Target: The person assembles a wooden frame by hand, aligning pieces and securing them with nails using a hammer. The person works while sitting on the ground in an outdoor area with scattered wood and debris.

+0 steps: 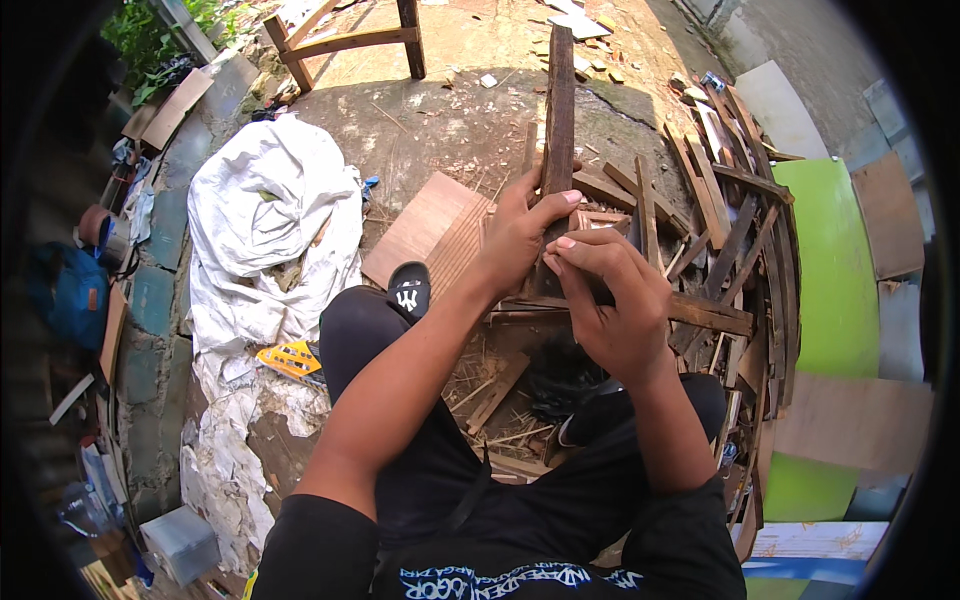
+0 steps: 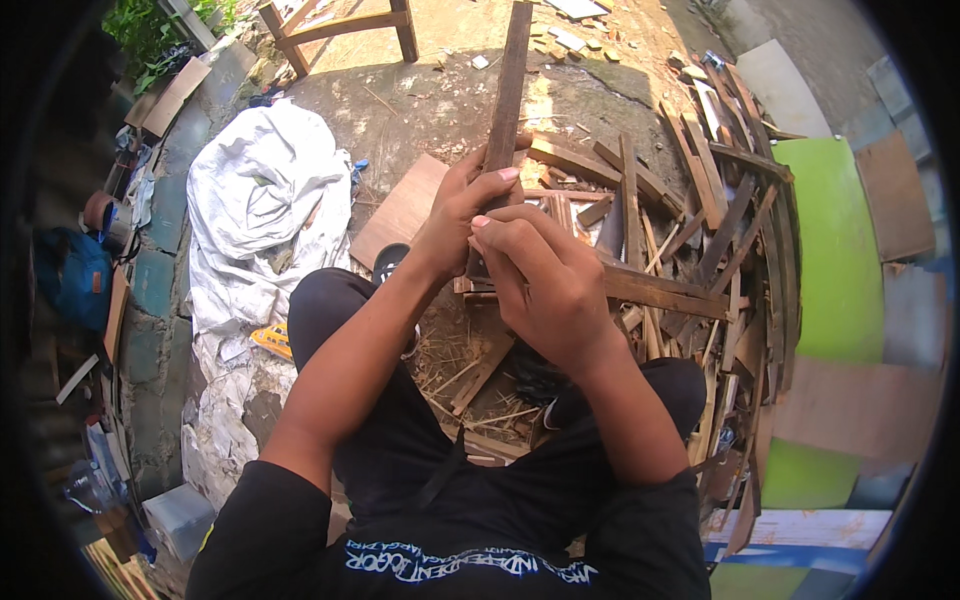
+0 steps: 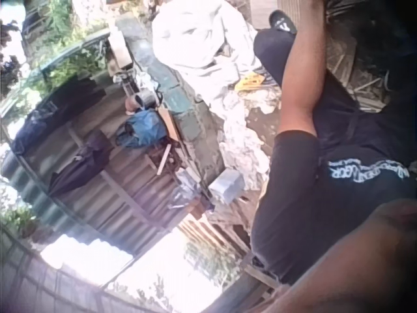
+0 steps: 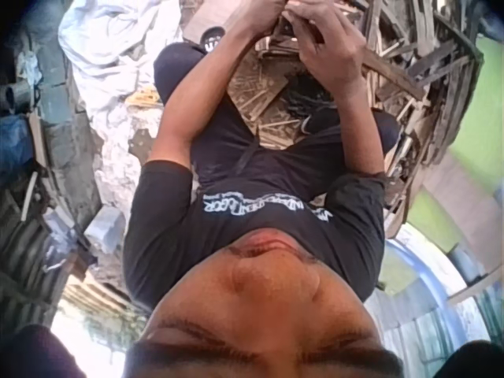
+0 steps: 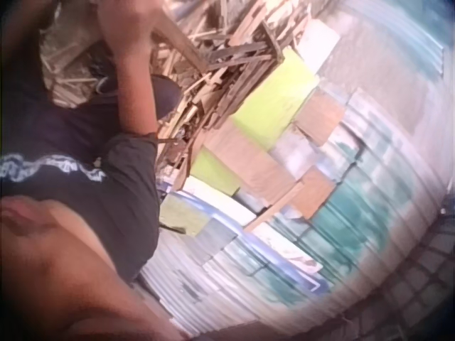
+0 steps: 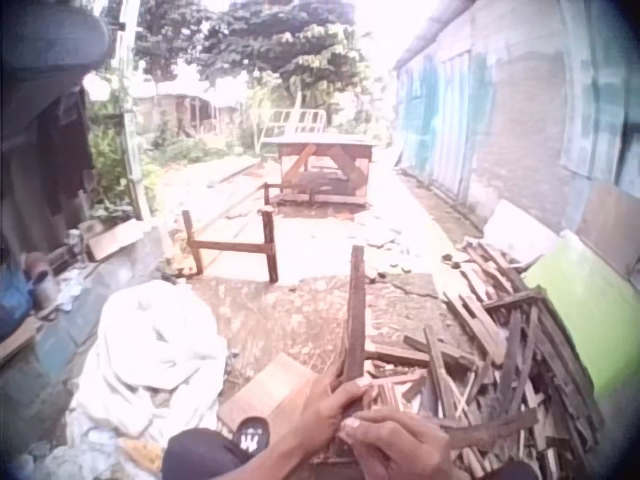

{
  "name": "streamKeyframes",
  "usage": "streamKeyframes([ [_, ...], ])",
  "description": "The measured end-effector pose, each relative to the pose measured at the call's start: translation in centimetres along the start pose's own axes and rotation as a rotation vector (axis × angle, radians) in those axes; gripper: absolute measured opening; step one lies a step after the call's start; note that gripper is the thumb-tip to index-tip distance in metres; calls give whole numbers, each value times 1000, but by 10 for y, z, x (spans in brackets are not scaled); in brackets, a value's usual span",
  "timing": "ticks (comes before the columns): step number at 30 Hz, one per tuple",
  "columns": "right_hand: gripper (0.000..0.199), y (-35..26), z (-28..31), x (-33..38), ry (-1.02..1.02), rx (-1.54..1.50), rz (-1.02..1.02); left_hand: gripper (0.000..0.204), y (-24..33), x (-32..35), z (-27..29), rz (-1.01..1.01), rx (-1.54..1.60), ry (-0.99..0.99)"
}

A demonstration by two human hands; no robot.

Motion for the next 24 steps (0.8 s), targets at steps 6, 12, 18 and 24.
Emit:
streamKeyframes([
  [6, 28, -2, 5, 2, 21, -1, -13, 47, -2, 0, -1, 33, 5, -32],
  [12, 26, -3, 6, 1, 15, 34, -33, 53, 4, 0, -9, -50, -49, 3],
  [18, 27, -3, 6, -2, 12, 24, -14, 52, 6, 1, -9, -33, -33, 12],
  [24, 30, -2, 9, -2, 8, 22, -34, 46, 4, -1, -4, 5, 17, 8],
])
Point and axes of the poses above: each hand's wrist, its own x-axis away from the middle knuckle, its own z-axis out of the back of the hand, y = z × x, the point moved 3 cm from there along -x, towards the middle knuckle, and after that the axes turned 1 degree about -x, right-handed, at the moved point
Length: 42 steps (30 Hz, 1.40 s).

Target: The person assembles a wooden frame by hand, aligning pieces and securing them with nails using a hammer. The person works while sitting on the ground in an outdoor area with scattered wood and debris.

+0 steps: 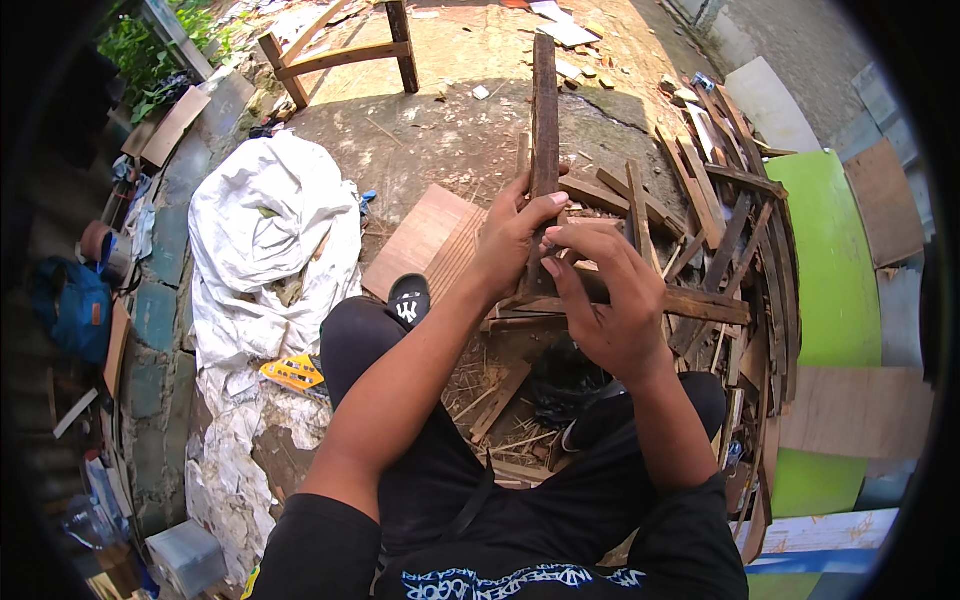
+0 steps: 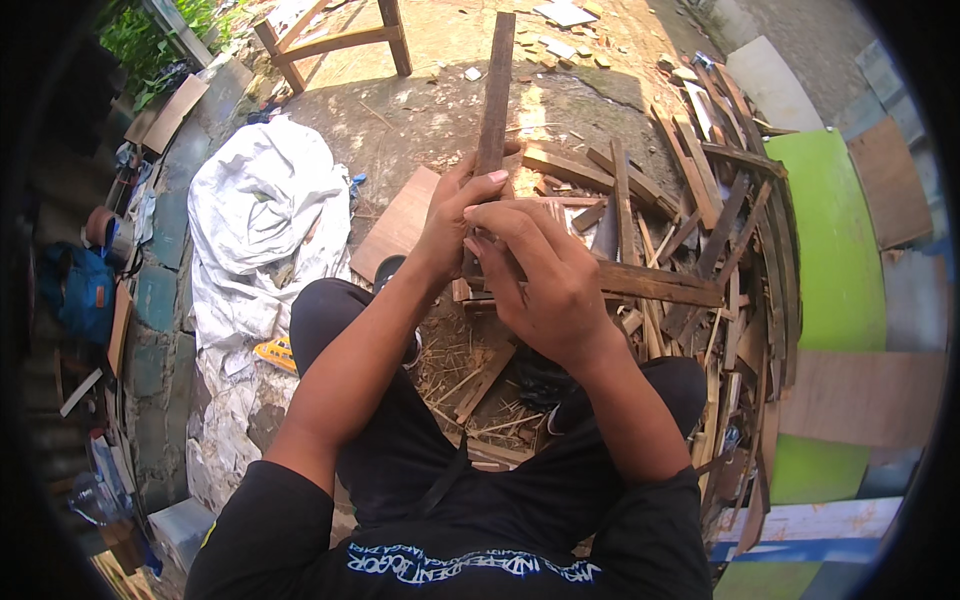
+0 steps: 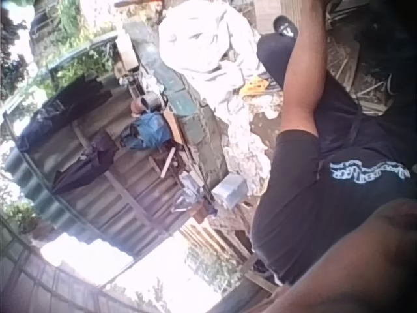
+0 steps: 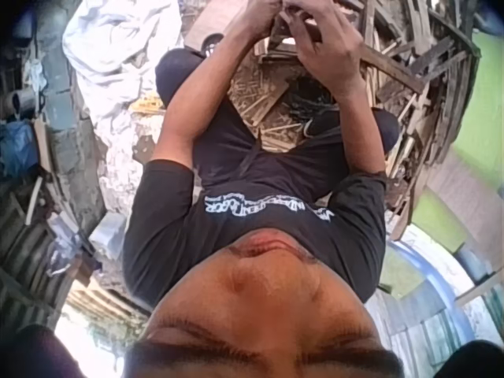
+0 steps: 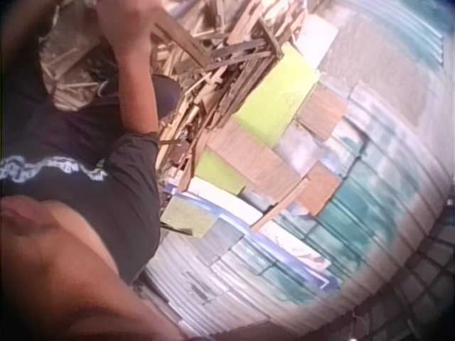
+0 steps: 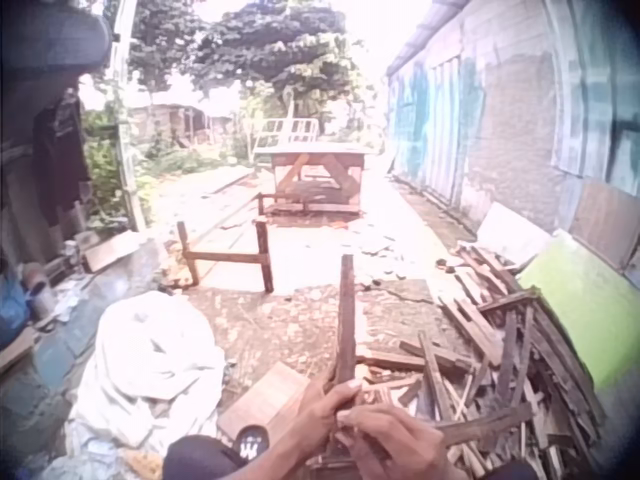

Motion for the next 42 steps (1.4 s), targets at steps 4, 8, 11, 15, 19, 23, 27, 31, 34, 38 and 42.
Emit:
streamKeyframes([
  [4, 31, -6, 9, -5, 21, 90, 78, 47, 2, 1, -5, -12, 24, 29],
  [8, 30, 4, 57, -5, 276, 131, 168, 54, 0, 1, -3, -6, -11, -12],
  [11, 37, 15, 128, 7, 718, 181, 143, 56, -1, 0, -3, -3, -15, -24],
  [15, 41, 80, 214, 60, 1299, 181, -296, 57, 0, 1, -1, -3, -38, -2],
  [19, 27, 193, 182, 118, 458, 630, -783, 60, -4, -2, -5, -12, -50, -35],
  [23, 31, 200, 64, 110, -348, 455, -649, 62, -1, -2, 1, -28, -60, -25],
  [27, 29, 216, 2, 154, -451, 587, -579, 62, -3, -4, -2, -27, -58, -31],
  [31, 26, 221, -15, 165, -480, 766, -437, 62, -1, -4, 1, -32, -71, -29],
  [34, 30, 222, -5, 165, -441, 879, -386, 60, 0, -4, 0, -21, -50, -16],
  [38, 28, 206, 16, 156, -344, 776, -689, 57, -2, -2, 7, -13, -44, 22],
  [42, 32, 200, 68, 159, -177, 697, -933, 55, -6, -4, 8, -28, -8, 1],
])
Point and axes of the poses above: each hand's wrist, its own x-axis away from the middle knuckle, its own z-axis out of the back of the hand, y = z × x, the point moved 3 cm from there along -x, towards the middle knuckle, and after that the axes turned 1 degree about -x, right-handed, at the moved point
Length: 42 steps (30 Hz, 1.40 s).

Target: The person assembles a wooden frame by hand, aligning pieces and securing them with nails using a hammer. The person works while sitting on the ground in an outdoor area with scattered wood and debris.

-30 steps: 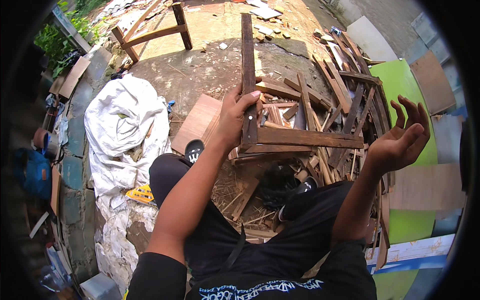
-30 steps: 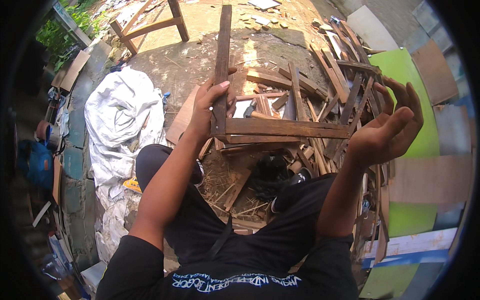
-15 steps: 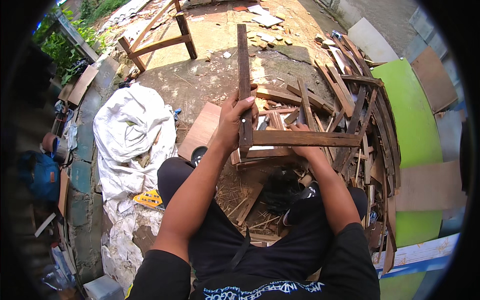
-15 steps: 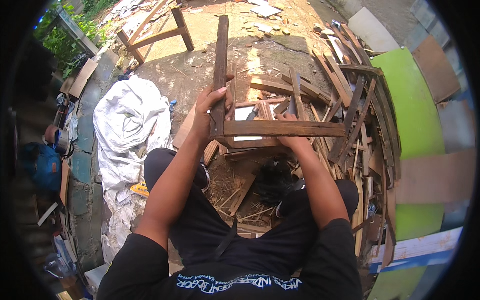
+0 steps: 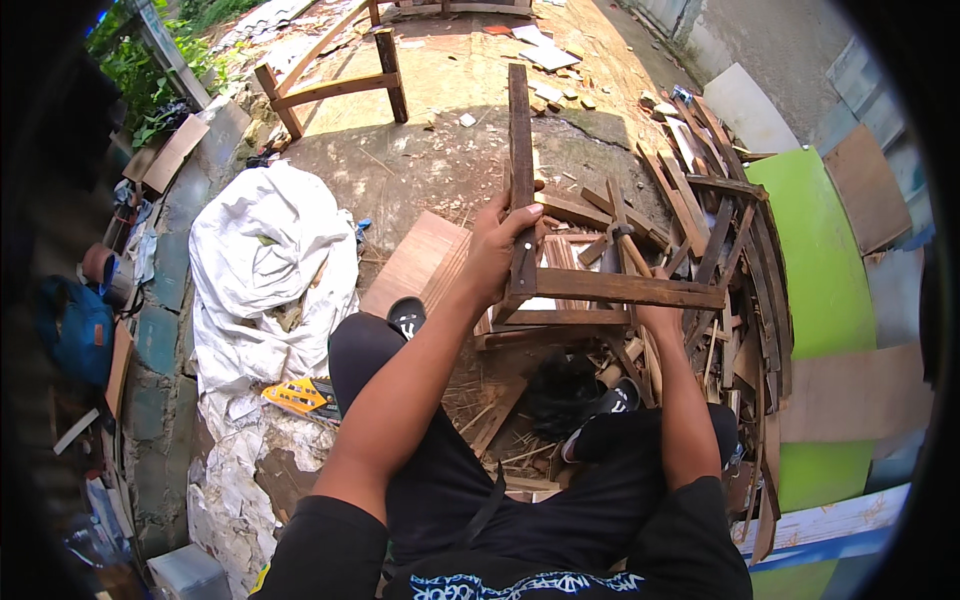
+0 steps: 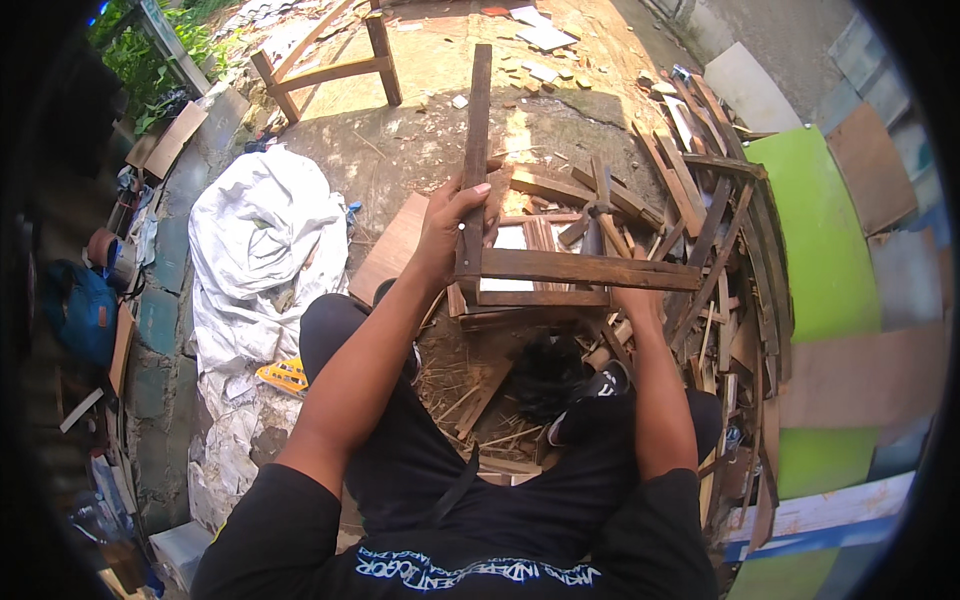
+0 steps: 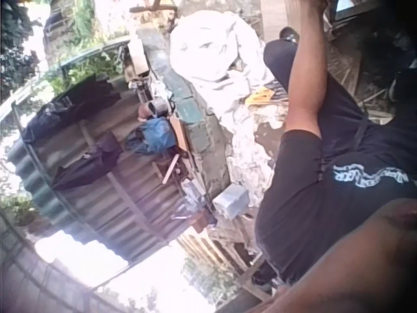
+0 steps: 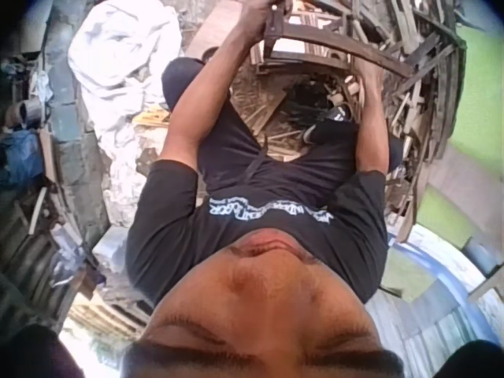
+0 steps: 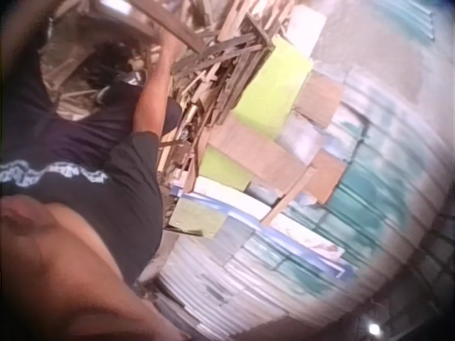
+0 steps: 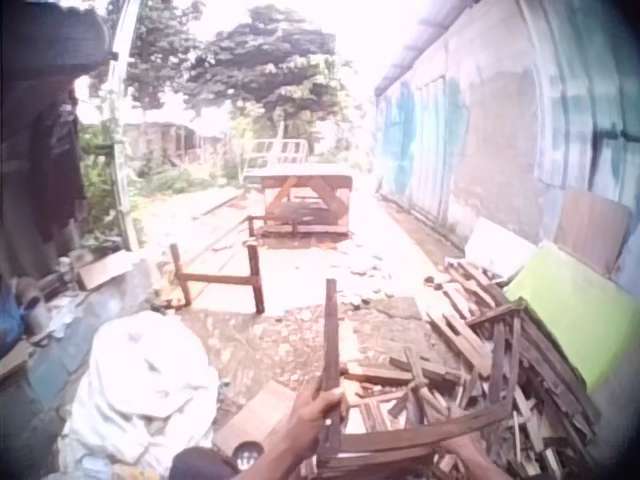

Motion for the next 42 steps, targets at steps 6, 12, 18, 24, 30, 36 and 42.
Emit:
streamKeyframes([
  [6, 40, 102, 61, -12, 215, -984, -423, 53, -4, -4, 0, 1, 15, 11],
  [12, 41, 63, 177, 25, 345, -1839, 246, 39, -8, -5, 1, 0, 72, -1],
  [18, 41, -88, 161, 125, -193, -1860, 705, 41, -8, -5, -1, -7, 112, -5],
  [24, 37, -165, 93, 150, -255, -1439, 284, 51, -1, -2, -6, -21, 61, -23],
  [30, 38, -185, 48, 143, -163, -1082, 243, 51, -2, -1, -11, 5, 72, -1],
  [36, 45, -212, 38, 131, -79, -1158, 151, 36, -1, -1, -11, 10, 130, 8],
  [42, 45, -233, 50, 124, 81, -1260, 163, 37, 2, -2, -9, -30, 61, 23],
])
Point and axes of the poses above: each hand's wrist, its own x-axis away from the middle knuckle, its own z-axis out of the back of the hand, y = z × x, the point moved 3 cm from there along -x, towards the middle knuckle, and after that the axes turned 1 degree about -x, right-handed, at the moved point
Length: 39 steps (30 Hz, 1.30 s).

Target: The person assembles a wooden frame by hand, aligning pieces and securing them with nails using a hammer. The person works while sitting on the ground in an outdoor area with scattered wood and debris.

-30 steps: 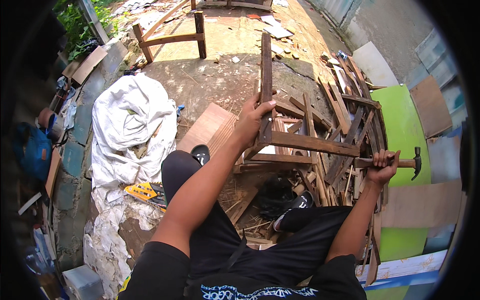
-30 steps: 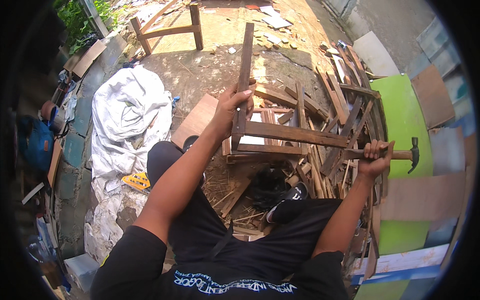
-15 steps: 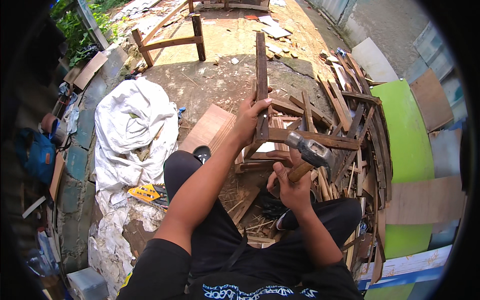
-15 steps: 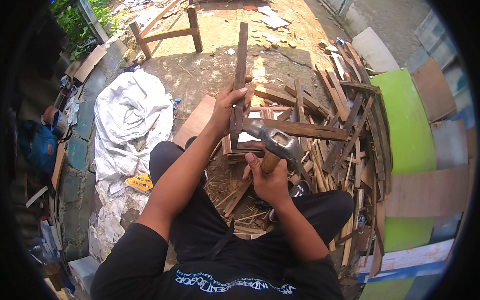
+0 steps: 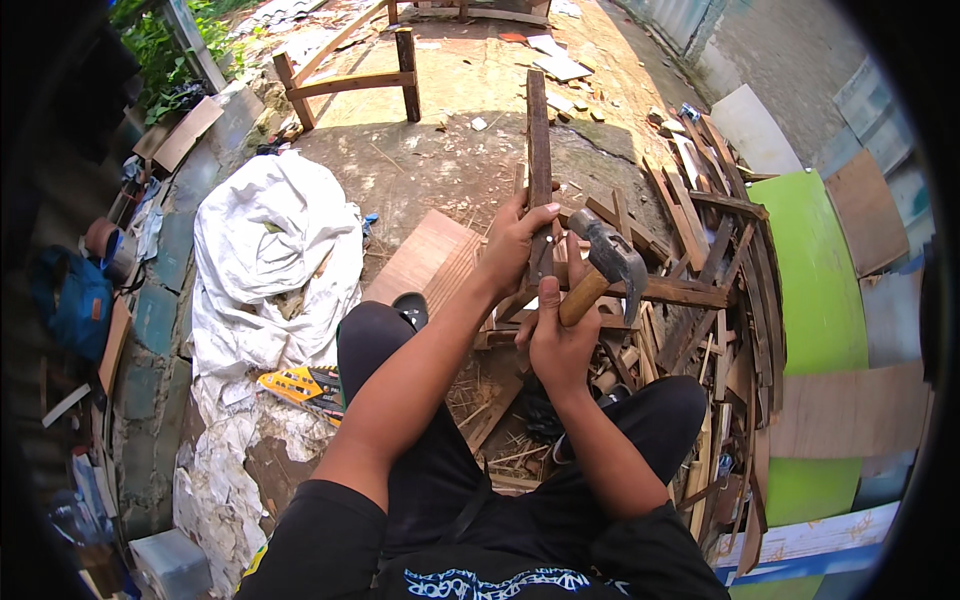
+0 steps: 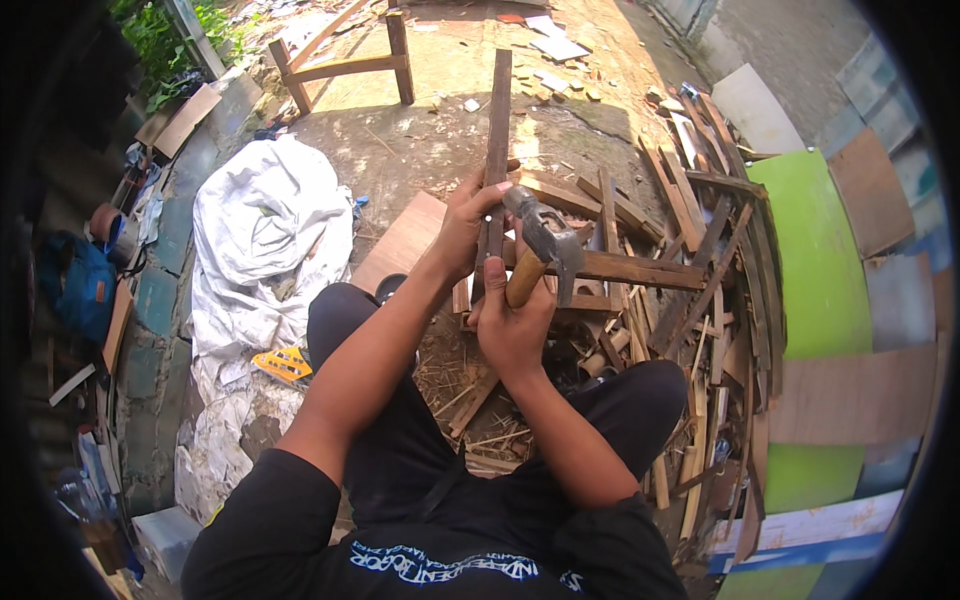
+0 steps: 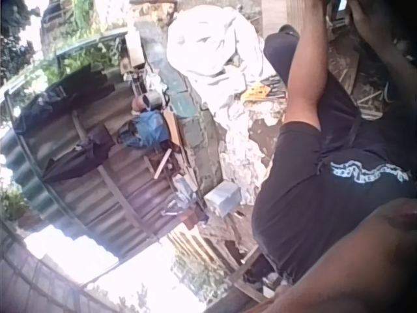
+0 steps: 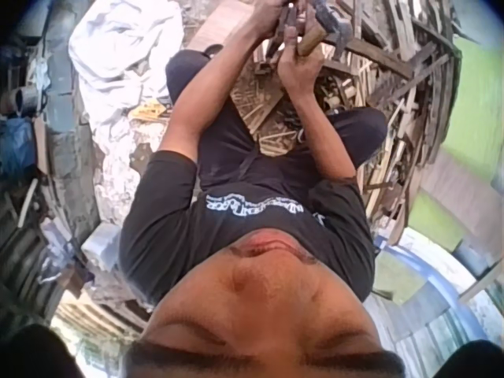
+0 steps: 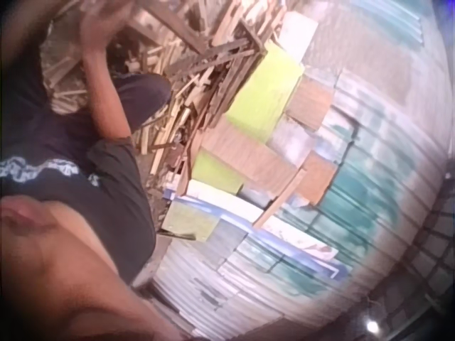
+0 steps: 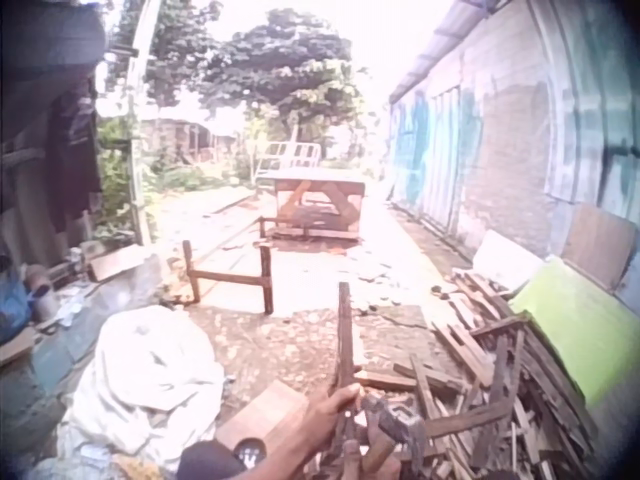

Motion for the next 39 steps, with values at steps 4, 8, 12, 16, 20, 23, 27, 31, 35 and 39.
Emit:
streamKeyframes([
  [4, 44, 10, -6, -3, 15, -71, -4, 39, -1, -1, -2, -1, 63, -10],
  [8, 40, 16, -3, -4, -30, 36, -2, 49, -4, -1, 9, -3, -47, -75],
  [12, 41, 27, -2, -9, 29, 129, 150, 40, -5, -2, 6, -32, 4, -7],
  [16, 40, 26, -4, -5, 48, 121, 140, 32, -2, 1, 6, -12, 12, -24],
  [20, 37, 18, -5, -2, 50, 77, 115, 50, -3, 4, 4, 5, -32, -37],
  [23, 38, 16, -5, -2, 49, 101, 167, 49, -1, 5, 5, 20, -67, -41],
  [27, 37, 14, -6, -2, 35, 83, 190, 37, 5, 9, 1, 39, -36, -20],
  [31, 37, 16, -4, -3, 49, 96, 211, 39, 7, 9, 3, 100, -125, -14],
  [35, 36, 22, -2, -5, 52, 116, 165, 42, 10, 18, 4, -104, -352, 228],
  [39, 36, 21, -1, -5, 53, 95, 149, 41, 26, 47, -9, -190, -244, 183],
])
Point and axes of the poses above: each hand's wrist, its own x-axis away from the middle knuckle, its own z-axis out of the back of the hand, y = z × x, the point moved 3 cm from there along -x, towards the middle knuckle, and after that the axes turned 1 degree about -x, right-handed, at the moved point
